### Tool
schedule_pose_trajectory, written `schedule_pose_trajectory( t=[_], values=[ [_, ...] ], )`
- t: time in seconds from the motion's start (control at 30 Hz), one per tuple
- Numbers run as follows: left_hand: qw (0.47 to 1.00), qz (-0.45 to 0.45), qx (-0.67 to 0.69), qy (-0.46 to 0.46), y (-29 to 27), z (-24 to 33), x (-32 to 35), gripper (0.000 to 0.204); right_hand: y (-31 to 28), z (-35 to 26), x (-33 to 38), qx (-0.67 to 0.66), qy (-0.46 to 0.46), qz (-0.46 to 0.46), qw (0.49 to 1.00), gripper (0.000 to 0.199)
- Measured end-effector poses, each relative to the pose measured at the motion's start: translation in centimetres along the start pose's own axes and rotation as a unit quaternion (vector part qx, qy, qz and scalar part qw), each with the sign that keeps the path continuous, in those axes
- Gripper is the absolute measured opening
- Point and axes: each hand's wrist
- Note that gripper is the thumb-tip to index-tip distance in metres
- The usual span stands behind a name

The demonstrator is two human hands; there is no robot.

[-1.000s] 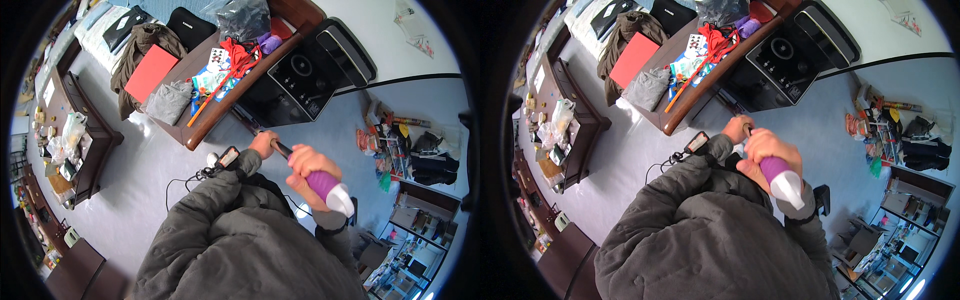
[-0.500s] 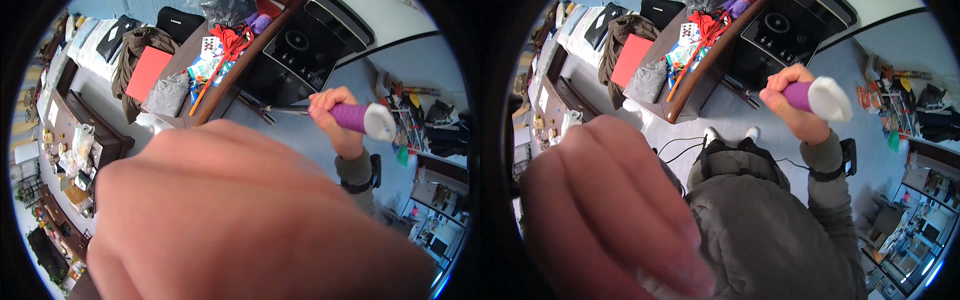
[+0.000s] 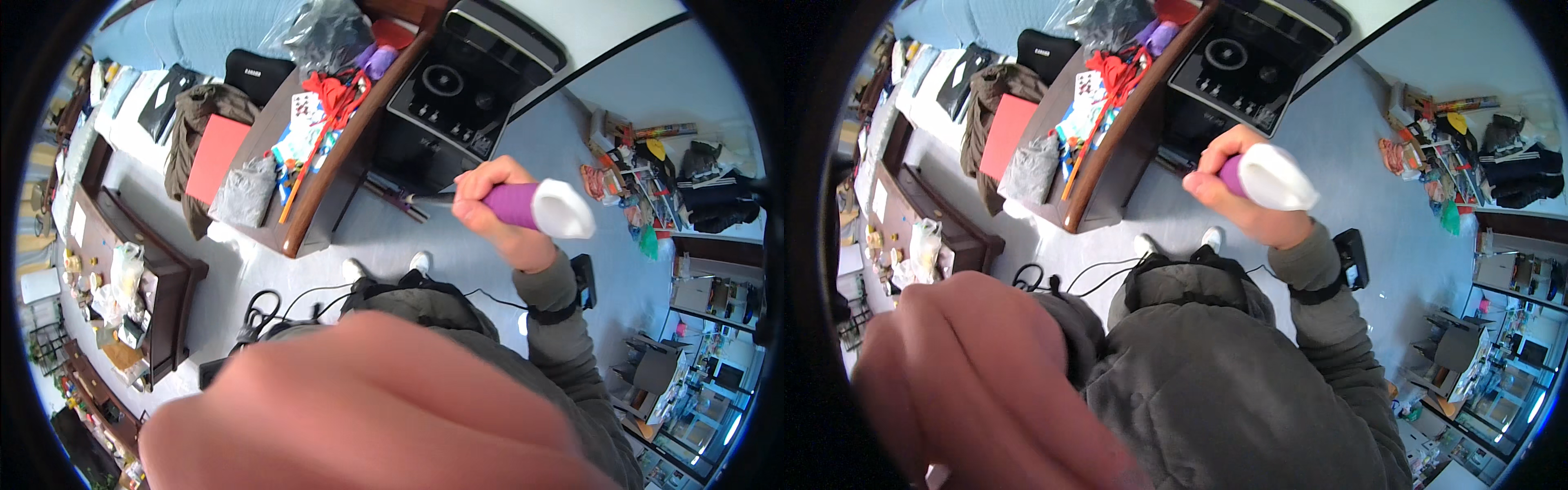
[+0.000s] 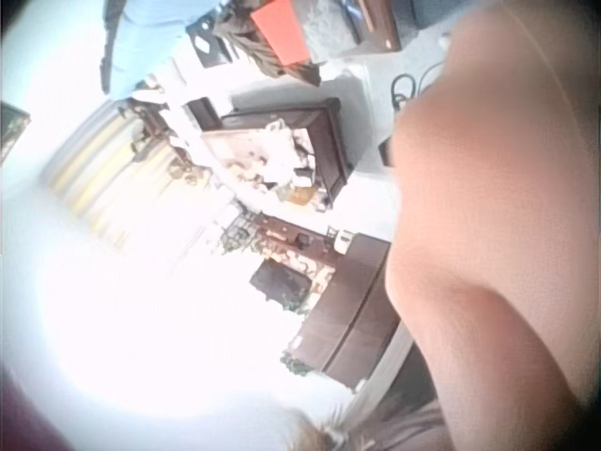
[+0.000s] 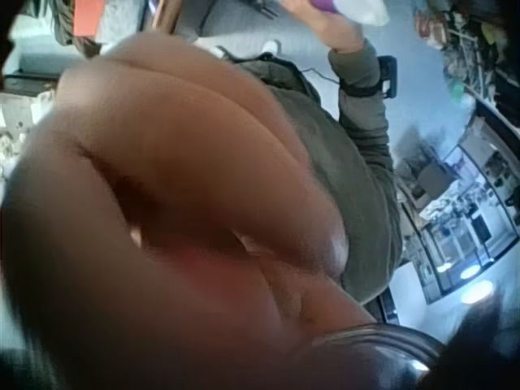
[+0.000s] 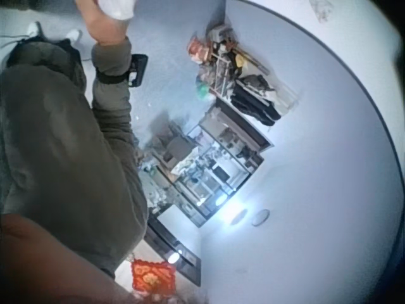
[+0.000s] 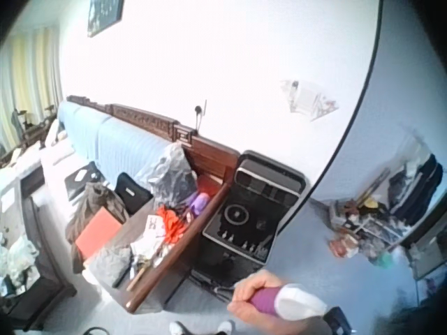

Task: The person uses a corded stick vacuum to clean the floor of a cluttered living room and then a bathroom. They move the vacuum back and forth across the floor, navigating around furniture and various items on the floor.

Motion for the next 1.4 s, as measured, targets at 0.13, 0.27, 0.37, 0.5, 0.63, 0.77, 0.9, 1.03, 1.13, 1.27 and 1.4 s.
schedule_pose_trajectory(
  t=[0.13, 0.27, 0.37, 0.5, 0.63, 0.77, 0.9, 1.03, 1.13, 1.27, 1.4],
  values=[
    [1.0, -0.018, -0.025, 0.007, -0.4, -1.3, -1.5, 0.024, -1.1, 0.0, 0.4, 0.001, 0.018, 0.018, 1.0, 0.018],
    [0.996, -0.019, -0.09, -0.001, -0.9, -0.8, -2.3, 0.026, -2.2, 0.0, 0.9, 0.02, 0.032, -0.026, 0.999, 0.021],
    [0.99, -0.02, -0.136, -0.017, -1.6, -0.7, -2.3, 0.028, -2.4, 0.7, 1.5, -0.015, 0.041, -0.033, 0.998, 0.021],
    [0.971, -0.026, -0.234, -0.039, -5.3, -1.5, -3.9, 0.03, -3.3, 1.7, 2.3, 0.052, 0.003, -0.006, 0.999, 0.021],
    [0.93, -0.015, -0.356, -0.09, -14.2, -1.1, -8.0, 0.032, -4.5, 1.7, 2.8, 0.001, 0.006, -0.05, 0.999, 0.016],
    [0.876, 0.039, -0.451, -0.164, -20.3, 2.3, -10.4, 0.034, -5.4, 1.9, 2.5, -0.026, 0.027, -0.051, 0.998, 0.01],
    [0.812, 0.003, -0.531, -0.243, -23.1, -0.7, -9.4, 0.036, -5.7, 1.0, 1.2, -0.245, 0.034, -0.096, 0.964, 0.018],
    [0.791, -0.005, -0.54, -0.287, -26.7, -5.6, -6.7, 0.038, -7.7, 1.4, -3.1, -0.152, 0.057, -0.03, 0.986, 0.015],
    [0.787, -0.002, -0.552, -0.275, -27.6, -7.8, -5.2, 0.04, -9.6, 2.0, -8.7, -0.012, 0.016, -0.051, 0.999, 0.013],
    [0.797, 0.016, -0.559, -0.229, -24.9, -8.8, -3.7, 0.042, -9.0, 2.5, -10.1, 0.05, -0.028, -0.042, 0.997, 0.022],
    [0.83, 0.06, -0.538, -0.132, -22.3, -8.8, -3.0, 0.044, -7.7, 3.0, -9.6, 0.042, -0.031, -0.011, 0.999, 0.017]
  ],
)
Point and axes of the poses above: each hand's wrist, its own x-axis away from the middle knuckle, its own y-axis out of the palm, z = x × y, and after that the axes turned 11 degrees about y, right-handed
